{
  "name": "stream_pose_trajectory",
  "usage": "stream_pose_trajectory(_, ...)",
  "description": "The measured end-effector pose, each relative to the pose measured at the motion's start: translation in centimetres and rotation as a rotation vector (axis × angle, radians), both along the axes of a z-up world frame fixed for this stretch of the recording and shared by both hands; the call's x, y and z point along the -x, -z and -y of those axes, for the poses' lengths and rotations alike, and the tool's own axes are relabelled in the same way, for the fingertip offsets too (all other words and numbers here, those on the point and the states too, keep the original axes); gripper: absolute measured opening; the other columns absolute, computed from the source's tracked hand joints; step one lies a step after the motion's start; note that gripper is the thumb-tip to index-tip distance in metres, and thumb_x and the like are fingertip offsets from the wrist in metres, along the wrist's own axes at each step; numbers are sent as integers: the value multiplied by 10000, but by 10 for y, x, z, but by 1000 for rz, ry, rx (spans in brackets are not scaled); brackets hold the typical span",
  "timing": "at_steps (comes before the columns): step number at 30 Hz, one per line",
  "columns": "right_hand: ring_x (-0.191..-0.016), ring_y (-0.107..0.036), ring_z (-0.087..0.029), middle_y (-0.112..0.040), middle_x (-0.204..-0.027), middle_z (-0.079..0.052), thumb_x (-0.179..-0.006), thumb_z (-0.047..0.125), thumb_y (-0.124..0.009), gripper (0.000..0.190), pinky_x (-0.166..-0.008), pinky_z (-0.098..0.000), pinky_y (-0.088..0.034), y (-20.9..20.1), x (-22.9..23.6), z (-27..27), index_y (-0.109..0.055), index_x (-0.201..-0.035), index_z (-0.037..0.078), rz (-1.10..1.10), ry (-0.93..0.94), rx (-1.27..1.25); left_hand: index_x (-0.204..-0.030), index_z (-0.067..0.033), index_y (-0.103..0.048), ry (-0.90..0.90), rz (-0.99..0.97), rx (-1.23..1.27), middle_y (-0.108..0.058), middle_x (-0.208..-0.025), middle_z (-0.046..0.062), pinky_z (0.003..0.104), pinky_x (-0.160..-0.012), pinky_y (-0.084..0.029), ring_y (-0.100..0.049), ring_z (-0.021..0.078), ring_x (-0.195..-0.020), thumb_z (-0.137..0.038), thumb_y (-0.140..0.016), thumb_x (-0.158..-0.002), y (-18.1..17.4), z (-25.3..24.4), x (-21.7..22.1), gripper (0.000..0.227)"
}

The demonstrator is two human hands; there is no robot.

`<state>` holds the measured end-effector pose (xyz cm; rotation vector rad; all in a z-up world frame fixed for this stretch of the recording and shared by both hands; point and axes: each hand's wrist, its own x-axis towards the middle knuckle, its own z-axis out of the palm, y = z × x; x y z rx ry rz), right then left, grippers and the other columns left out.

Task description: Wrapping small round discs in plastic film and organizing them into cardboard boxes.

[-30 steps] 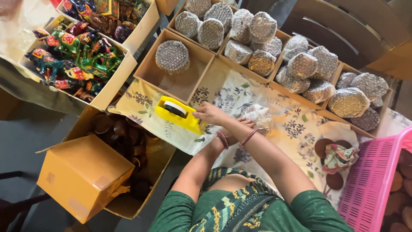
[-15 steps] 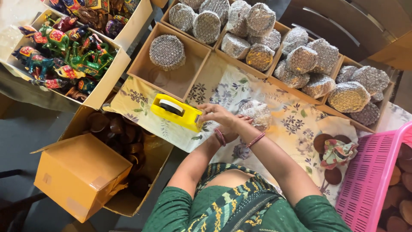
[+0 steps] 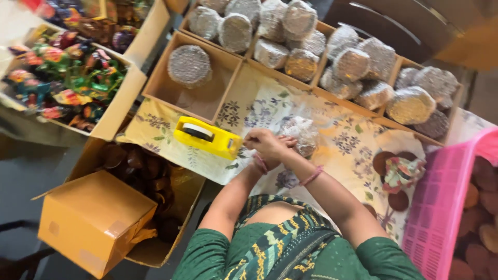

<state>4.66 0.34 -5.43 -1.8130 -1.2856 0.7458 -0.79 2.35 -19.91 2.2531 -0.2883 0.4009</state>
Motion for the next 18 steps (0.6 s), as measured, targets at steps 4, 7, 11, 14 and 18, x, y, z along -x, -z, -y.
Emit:
stream_pose_trajectory(4,-875,-654,-171,-737,-960,-83,-954,150,-731,185,-797,-326,-570,-21,-30,67,-768,-1048,-5,-333,222,-40,-1439,-105,-590,-85,69,-359,-527,-1461,108,462,-1189,-336,-484,230,-1377,-191,-525,-991,-40,-5,15,461)
stream_pose_trajectory(7,-779,-644,-113,-726,-884,-37,-985,153,-700,179,-705,-266,-544,-41,-46,109,-757,-1055,-2,-623,410,-74,-1169,-167,-678,-48,180,-354,-580,-1367,115,475,-1172,-407,-512,304,-1381,-180,-626,-925,-101,-20,29,250)
stream_pose_trajectory(11,-629,-610,-69,-698,-785,5,-990,179,-693,175,-566,-218,-478,-24,-48,146,-762,-1050,30,-813,611,-95,-1189,-110,-695,-117,337,-359,-638,-1292,85,444,-1129,-443,-561,259,-1313,-146,-657,-886,-119,-22,31,308)
stream_pose_trajectory(14,-592,-582,-55,-686,-761,13,-985,183,-705,189,-528,-212,-443,-9,-38,157,-774,-1076,33,-780,692,-63,-1165,-117,-704,-138,336,-395,-651,-1254,54,437,-1135,-440,-577,225,-1289,-147,-664,-893,-126,-19,34,276)
stream_pose_trajectory(18,-587,-576,-51,-682,-760,10,-958,159,-726,312,-511,-205,-429,-14,-27,150,-699,-1245,38,-756,727,-25,-1167,-118,-715,-188,335,-422,-654,-1240,34,432,-1118,-426,-580,205,-1282,-163,-664,-931,-137,-17,38,246)
